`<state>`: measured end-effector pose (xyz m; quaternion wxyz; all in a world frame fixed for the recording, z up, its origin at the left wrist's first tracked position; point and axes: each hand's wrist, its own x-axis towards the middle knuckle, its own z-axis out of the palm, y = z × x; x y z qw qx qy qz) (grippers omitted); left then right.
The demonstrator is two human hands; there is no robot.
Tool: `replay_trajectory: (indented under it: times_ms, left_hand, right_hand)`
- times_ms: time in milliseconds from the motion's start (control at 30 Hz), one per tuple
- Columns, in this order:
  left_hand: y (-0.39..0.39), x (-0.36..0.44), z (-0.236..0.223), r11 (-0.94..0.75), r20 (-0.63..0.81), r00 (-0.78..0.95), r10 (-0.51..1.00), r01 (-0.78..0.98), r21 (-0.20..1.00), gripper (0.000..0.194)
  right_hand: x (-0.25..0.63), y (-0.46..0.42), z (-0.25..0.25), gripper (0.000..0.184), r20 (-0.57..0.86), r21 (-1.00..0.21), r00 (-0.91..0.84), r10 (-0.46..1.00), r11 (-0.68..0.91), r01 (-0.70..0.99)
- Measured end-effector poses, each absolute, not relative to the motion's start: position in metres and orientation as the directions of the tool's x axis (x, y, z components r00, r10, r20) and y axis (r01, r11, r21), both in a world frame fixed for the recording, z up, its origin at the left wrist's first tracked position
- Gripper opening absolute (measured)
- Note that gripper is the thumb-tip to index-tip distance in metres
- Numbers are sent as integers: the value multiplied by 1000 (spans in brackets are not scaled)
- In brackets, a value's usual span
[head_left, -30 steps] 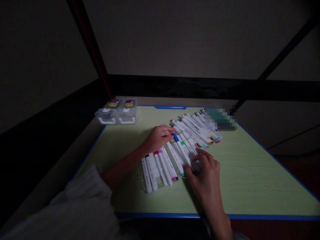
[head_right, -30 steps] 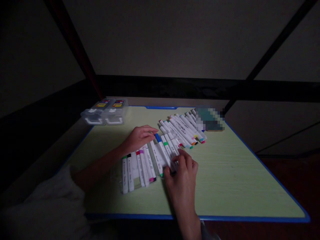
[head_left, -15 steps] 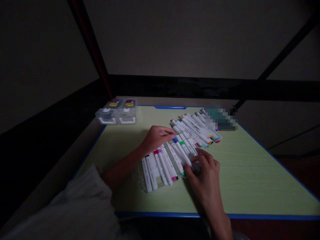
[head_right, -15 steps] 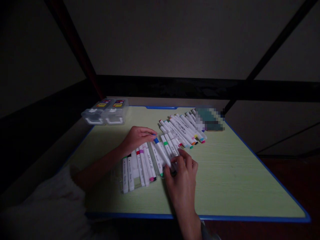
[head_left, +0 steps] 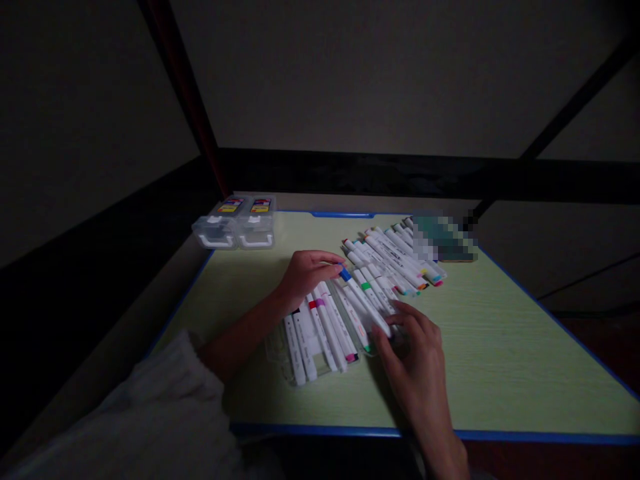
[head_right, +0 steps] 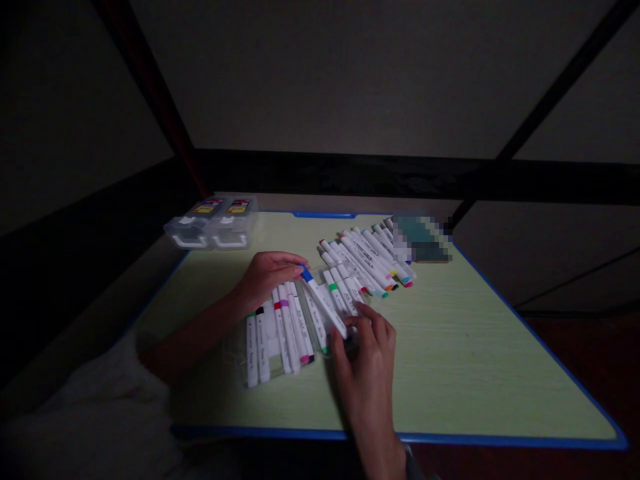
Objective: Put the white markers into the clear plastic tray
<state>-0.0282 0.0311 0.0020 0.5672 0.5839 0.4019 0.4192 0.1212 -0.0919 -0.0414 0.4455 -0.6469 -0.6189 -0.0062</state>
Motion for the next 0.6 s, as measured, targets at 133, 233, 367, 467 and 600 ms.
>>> replay_trajectory:
  times_ms: [133,233,367,467,600]
  left_hand:
    - [33,-30,-3,2,18,324,946,-62,998,17]
    - [34,-31,-5,27,6,326,945,-95,995,17]
    - [32,-32,-3,69,-24,321,947,-130,989,16]
    - [32,-33,0,87,-40,293,955,-147,985,15]
    - [32,-34,-1,117,-59,282,958,-191,975,17]
  right_hand:
    - [121,-93,-39,12,563,-578,221,796,188,794]
    - [120,-95,-36,11,583,-576,226,780,200,793]
    - [118,-99,-34,11,618,-564,220,755,231,793]
    - [117,-101,-34,12,655,-546,185,732,290,786]
    - [117,-104,-33,13,695,-491,83,714,387,781]
